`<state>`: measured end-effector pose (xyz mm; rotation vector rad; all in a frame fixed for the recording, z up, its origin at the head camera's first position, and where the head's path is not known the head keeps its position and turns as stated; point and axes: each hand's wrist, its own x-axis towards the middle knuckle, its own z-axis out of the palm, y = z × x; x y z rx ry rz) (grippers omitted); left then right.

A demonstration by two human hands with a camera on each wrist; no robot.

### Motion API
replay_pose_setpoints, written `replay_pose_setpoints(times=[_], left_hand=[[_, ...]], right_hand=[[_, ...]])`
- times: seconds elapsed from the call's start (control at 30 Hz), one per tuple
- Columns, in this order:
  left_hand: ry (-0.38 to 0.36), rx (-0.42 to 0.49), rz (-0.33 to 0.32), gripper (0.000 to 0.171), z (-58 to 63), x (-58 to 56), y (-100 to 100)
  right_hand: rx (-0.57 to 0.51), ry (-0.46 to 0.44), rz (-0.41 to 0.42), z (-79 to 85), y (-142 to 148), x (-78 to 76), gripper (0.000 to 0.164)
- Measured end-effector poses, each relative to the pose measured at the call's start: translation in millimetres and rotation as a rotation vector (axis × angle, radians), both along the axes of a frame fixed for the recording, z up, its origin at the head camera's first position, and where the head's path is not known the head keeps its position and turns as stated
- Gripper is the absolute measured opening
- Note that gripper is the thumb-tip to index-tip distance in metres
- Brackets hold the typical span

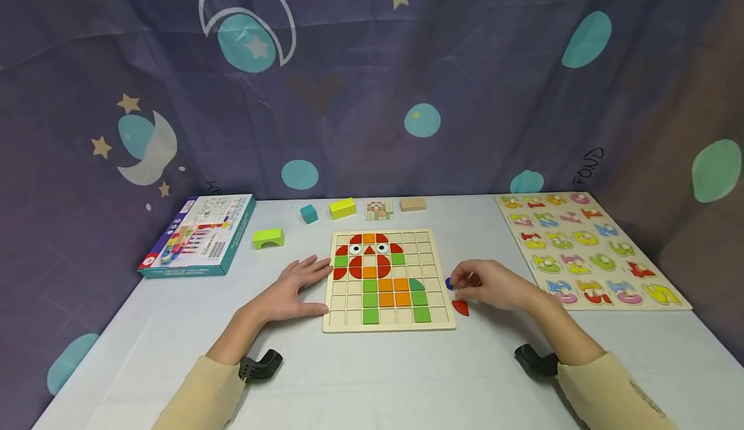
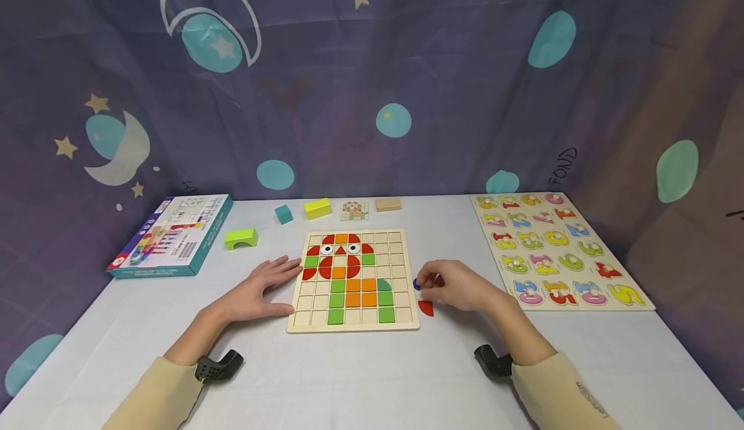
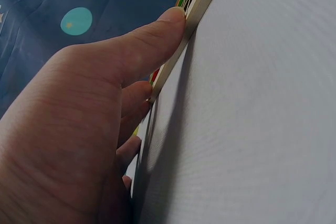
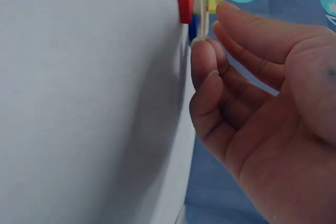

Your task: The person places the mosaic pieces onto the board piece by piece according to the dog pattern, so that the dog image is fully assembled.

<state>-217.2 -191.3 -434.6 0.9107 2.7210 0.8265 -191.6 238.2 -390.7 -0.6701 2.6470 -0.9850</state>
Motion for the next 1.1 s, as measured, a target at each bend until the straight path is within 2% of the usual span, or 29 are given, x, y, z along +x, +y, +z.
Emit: replay_pose_setpoints(times=[0.3, 1.1], left_hand=[[0.004, 0.007, -0.006, 0.086, -0.9, 0.0, 0.1], [0.005, 0.000, -0.005, 0.086, 0.3, 0.2, -1.0]], right_hand=[[0.024, -0.043, 0.032, -1.4, 0.3, 8.5, 0.016], [0.107, 0.000, 0.065, -0.6, -6.5, 17.2, 0.014]])
